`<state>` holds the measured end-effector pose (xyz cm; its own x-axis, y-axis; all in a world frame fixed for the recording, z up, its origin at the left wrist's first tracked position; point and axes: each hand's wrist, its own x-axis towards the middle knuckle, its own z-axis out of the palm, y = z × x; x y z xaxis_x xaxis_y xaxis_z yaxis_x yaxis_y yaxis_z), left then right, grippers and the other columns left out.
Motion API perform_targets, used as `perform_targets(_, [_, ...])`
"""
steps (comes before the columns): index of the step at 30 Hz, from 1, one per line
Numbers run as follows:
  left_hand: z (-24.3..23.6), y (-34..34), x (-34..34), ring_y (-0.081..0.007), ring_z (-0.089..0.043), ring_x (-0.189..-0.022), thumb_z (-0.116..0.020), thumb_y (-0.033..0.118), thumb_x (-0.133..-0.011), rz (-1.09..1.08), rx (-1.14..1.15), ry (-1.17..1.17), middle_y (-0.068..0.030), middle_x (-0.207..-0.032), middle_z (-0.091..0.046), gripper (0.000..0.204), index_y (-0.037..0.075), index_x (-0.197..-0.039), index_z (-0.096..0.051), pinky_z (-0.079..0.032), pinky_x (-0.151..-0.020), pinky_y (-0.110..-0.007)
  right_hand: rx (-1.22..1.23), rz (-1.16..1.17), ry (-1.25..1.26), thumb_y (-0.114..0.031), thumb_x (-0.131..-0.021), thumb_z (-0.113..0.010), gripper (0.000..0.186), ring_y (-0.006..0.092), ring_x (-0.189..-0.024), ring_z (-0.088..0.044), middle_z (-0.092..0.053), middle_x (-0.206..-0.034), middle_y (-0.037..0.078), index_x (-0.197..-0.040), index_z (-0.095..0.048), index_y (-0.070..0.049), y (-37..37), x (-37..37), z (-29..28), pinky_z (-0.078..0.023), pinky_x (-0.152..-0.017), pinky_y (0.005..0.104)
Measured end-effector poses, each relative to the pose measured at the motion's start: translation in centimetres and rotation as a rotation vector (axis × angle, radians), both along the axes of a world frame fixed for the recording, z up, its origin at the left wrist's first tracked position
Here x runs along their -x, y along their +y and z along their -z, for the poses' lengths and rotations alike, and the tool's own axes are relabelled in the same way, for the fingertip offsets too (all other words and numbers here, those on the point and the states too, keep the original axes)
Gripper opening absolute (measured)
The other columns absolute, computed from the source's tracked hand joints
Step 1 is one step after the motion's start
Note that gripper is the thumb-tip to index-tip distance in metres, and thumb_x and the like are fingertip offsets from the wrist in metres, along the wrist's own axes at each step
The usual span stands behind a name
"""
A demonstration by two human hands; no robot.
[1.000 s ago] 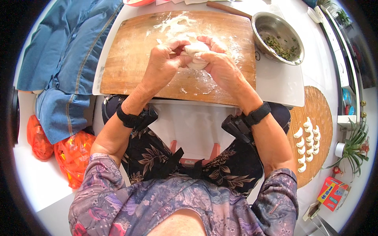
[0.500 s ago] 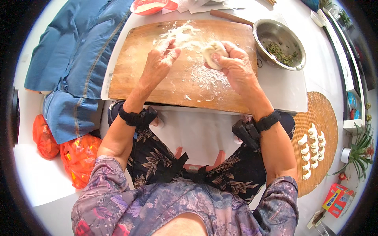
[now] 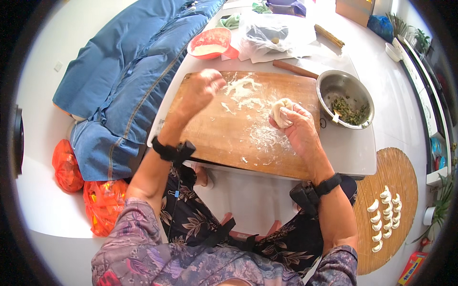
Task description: Prepare and fold dumplings using dough and filling.
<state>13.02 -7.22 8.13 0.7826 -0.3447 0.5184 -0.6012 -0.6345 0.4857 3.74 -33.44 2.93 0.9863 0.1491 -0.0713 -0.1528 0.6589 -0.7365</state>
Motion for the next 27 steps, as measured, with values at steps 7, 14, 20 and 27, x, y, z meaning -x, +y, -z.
perform_targets(7, [-1.2, 3.2, -12.1, -0.0337, -0.064, -0.073, -0.064, 0.006, -0.073, -0.207, -0.158, -0.117, -0.0205, -0.075, -0.064, 0.009, -0.002, -0.076, -0.065, -0.049, -0.068, -0.041, -0.069, -0.048, -0.008, -0.003, -0.089, -0.052, 0.023, 0.0292, -0.099, -0.061, -0.058, -0.107, 0.014, -0.111, -0.051, 0.005, 0.0, -0.2, 0.7, -0.054, -0.088, 0.0434])
perform_targets(14, [1.8, 6.3, -22.4, -0.0320, -0.065, -0.072, -0.060, 0.008, -0.070, -0.328, -0.420, -0.038, -0.0179, -0.076, -0.066, 0.009, 0.004, -0.072, -0.067, -0.051, -0.067, -0.039, -0.040, -0.031, 0.075, -0.005, -0.089, -0.054, 0.024, 0.0262, -0.099, -0.061, -0.057, -0.107, 0.014, -0.111, -0.051, 0.004, 0.2, 0.1, -0.4, -0.054, -0.089, 0.0426])
perform_targets(20, [3.8, 7.1, -27.2, -0.0253, -0.065, -0.063, -0.059, 0.005, -0.072, -0.210, -0.536, -0.100, -0.0168, -0.070, -0.065, 0.010, 0.001, -0.075, -0.068, -0.050, -0.059, -0.036, -0.024, -0.045, 0.079, -0.010, -0.090, -0.055, 0.029, 0.0228, -0.098, -0.061, -0.060, -0.106, 0.014, -0.115, -0.051, 0.004, 0.1, -0.1, -0.8, -0.053, -0.089, 0.0397])
perform_targets(27, [5.8, 7.8, -29.9, -0.0219, -0.063, -0.060, -0.061, 0.005, -0.073, -0.222, -0.610, -0.071, -0.0144, -0.067, -0.064, 0.008, 0.000, -0.075, -0.068, -0.049, -0.055, -0.033, -0.024, -0.021, 0.136, -0.013, -0.090, -0.055, 0.032, 0.0228, -0.097, -0.061, -0.061, -0.104, 0.016, -0.117, -0.052, 0.005, 0.2, 0.2, -1.6, -0.053, -0.088, 0.0368])
